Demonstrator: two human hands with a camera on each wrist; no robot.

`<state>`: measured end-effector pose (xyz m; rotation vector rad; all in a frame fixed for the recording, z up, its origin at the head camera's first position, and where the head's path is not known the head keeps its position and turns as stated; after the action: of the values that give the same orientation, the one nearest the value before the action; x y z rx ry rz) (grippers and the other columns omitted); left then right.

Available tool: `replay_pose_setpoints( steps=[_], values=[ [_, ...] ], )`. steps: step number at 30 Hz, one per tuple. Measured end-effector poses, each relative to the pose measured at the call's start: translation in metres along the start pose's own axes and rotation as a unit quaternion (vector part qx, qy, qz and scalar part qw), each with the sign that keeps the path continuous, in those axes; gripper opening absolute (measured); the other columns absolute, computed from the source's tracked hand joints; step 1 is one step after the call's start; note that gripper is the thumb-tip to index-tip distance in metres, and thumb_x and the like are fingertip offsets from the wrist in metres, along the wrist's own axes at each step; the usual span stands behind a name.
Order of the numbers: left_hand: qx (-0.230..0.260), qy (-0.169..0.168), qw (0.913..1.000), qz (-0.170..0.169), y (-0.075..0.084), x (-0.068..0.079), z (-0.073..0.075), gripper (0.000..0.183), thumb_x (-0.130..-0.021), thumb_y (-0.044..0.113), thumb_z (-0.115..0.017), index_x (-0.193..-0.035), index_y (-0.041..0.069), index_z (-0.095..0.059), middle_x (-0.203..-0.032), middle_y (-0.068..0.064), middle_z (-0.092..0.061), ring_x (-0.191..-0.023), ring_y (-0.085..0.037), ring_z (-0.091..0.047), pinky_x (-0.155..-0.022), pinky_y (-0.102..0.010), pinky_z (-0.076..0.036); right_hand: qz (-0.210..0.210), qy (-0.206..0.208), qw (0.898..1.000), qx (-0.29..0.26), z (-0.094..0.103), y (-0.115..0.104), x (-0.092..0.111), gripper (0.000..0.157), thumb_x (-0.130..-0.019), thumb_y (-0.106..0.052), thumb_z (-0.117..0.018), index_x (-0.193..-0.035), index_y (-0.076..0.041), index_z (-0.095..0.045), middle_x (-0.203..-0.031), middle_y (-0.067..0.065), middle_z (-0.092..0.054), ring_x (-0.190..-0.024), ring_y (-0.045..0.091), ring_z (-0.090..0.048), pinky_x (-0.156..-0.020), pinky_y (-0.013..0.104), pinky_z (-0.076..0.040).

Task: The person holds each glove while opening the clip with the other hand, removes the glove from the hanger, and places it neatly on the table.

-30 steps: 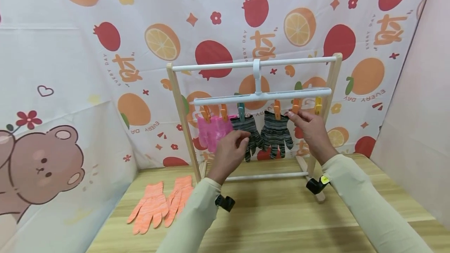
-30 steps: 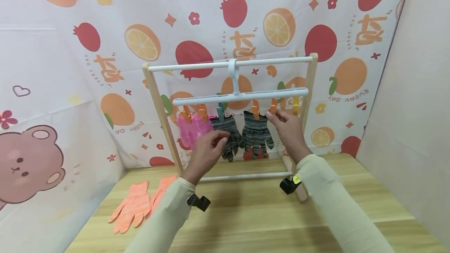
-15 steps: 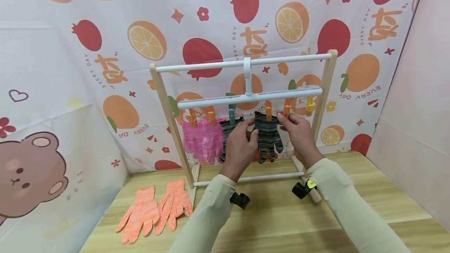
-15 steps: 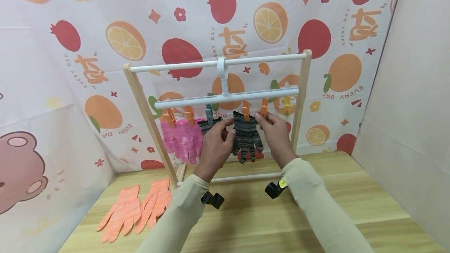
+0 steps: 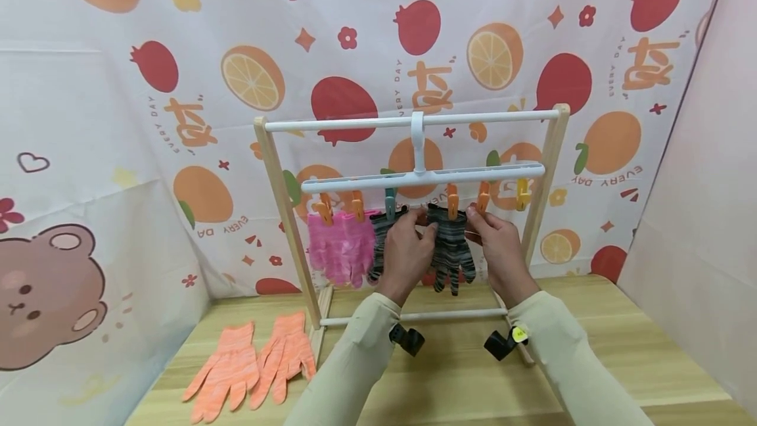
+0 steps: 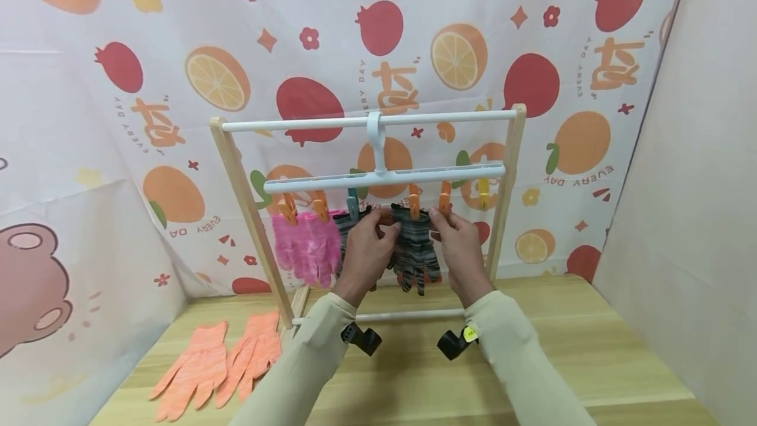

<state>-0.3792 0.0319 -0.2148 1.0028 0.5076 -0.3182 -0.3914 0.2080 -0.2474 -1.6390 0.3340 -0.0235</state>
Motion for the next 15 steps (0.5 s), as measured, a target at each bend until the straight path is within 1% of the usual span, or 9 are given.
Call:
replay_pose_setpoints(
  steps=[4, 7, 9, 12, 15],
  values=[
    [-0.019, -0.005, 0.9998, -0.003, 0.0, 0.0, -0.002, 0.016, -0.1, 0.023, -0.067, -0.107, 0.01, -0.072, -0.1, -0.003, -0.07, -0.078, -0.016, -0.064, -0.066, -0.034, -0.052, 0.004, 0.0, 1.0, -0.006, 0.002, 0.0, 0.006, 0.049, -0.103, -0.037, -0.06, -0.136, -0.001, -0.063, -0.112, 0.001, -0.069, -0.097, 0.013, -0.064, -0.101, 0.04, -0.047],
    [-0.017, -0.009, 0.9997, -0.013, 0.003, 0.0, -0.001, 0.012, -0.099, 0.021, -0.068, -0.099, 0.01, -0.072, -0.09, -0.002, -0.069, -0.073, -0.015, -0.061, -0.062, -0.033, -0.049, 0.021, -0.01, 1.0, -0.001, 0.004, -0.005, 0.01, 0.051, -0.103, -0.038, -0.06, -0.136, 0.001, -0.062, -0.121, 0.005, -0.07, -0.099, 0.008, -0.065, -0.103, 0.042, -0.046],
    [-0.014, -0.011, 0.9997, -0.016, 0.003, -0.001, -0.001, 0.011, -0.098, 0.021, -0.069, -0.095, 0.011, -0.071, -0.085, -0.001, -0.068, -0.07, -0.015, -0.058, -0.061, -0.032, -0.047, 0.034, -0.02, 0.999, 0.006, 0.003, -0.009, 0.011, 0.052, -0.104, -0.039, -0.058, -0.135, 0.003, -0.061, -0.124, 0.006, -0.07, -0.101, 0.005, -0.064, -0.103, 0.043, -0.046],
    [-0.01, -0.011, 0.9998, -0.015, 0.003, -0.003, 0.001, 0.011, -0.097, 0.021, -0.069, -0.093, 0.011, -0.071, -0.08, 0.0, -0.066, -0.068, -0.015, -0.055, -0.06, -0.032, -0.045, 0.045, -0.032, 0.998, 0.008, 0.001, -0.012, 0.013, 0.055, -0.106, -0.039, -0.054, -0.13, 0.01, -0.063, -0.115, 0.006, -0.072, -0.099, 0.006, -0.064, -0.103, 0.043, -0.045],
    [-0.005, -0.018, 0.9998, -0.011, 0.002, -0.005, 0.002, 0.012, -0.098, 0.022, -0.069, -0.094, 0.011, -0.071, -0.079, 0.0, -0.065, -0.067, -0.015, -0.054, -0.06, -0.032, -0.044, 0.042, -0.031, 0.999, 0.009, 0.0, -0.012, 0.013, 0.057, -0.107, -0.04, -0.051, -0.125, 0.012, -0.064, -0.109, 0.004, -0.07, -0.097, 0.008, -0.064, -0.103, 0.042, -0.045]
  ],
)
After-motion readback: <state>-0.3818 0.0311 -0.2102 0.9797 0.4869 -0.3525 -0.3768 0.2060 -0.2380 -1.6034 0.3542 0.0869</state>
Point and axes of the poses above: each hand's wrist, its own x-axis away from the middle knuckle, its own z-axis out of the back of the hand, y = z × x, the point moved 8 cm from there along -x, towards the middle knuckle
